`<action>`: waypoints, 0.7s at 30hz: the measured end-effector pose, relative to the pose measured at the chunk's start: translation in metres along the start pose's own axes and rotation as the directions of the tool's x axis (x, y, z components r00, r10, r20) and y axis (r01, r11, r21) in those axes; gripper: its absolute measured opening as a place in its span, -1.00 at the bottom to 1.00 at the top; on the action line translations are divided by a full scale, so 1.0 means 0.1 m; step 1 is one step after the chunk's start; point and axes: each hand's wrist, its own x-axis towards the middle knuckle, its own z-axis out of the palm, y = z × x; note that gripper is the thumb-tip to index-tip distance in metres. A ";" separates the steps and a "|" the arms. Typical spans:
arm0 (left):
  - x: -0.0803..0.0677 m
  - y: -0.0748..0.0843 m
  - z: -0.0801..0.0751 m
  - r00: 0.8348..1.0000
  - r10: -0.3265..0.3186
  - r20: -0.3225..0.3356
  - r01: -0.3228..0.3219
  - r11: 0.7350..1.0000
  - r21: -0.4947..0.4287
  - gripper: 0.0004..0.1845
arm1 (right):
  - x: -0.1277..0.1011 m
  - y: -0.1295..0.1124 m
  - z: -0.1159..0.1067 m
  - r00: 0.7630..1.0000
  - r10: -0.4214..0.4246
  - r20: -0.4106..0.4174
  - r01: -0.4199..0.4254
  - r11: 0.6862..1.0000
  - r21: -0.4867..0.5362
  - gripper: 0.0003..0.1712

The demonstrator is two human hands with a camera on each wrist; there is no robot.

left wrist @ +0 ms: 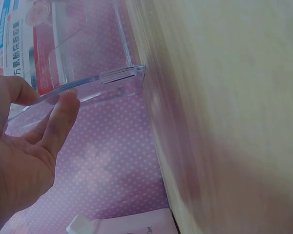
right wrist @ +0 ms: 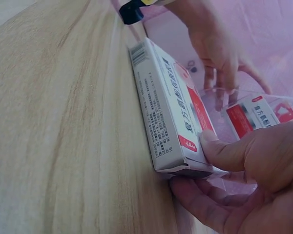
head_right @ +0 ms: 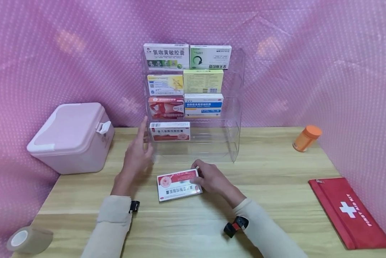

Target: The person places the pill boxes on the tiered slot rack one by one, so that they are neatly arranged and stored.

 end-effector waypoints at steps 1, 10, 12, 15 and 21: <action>-0.01 0.00 0.00 1.000 -0.005 0.001 0.005 1.000 -0.005 0.16 | 0.00 0.01 -0.01 1.000 -0.009 0.000 0.009 1.000 0.006 -0.74; -0.01 -0.01 0.02 1.000 -0.003 -0.015 0.003 1.000 0.003 0.18 | 0.01 0.03 -0.10 0.999 -0.031 -0.014 0.032 0.996 0.078 -0.73; -0.01 -0.01 0.02 1.000 -0.006 -0.016 0.006 1.000 0.005 0.18 | 0.01 0.02 -0.13 0.999 -0.042 -0.027 0.045 0.995 0.088 -0.72; 0.00 -0.01 0.02 1.000 -0.006 -0.020 0.006 1.000 0.011 0.18 | 0.00 0.02 -0.17 0.997 -0.063 -0.051 0.067 0.994 0.089 -0.70; 0.02 -0.02 0.02 1.000 0.001 -0.015 0.000 0.999 0.033 0.17 | -0.02 0.06 -0.23 0.986 -0.115 -0.123 0.124 0.989 0.075 -0.68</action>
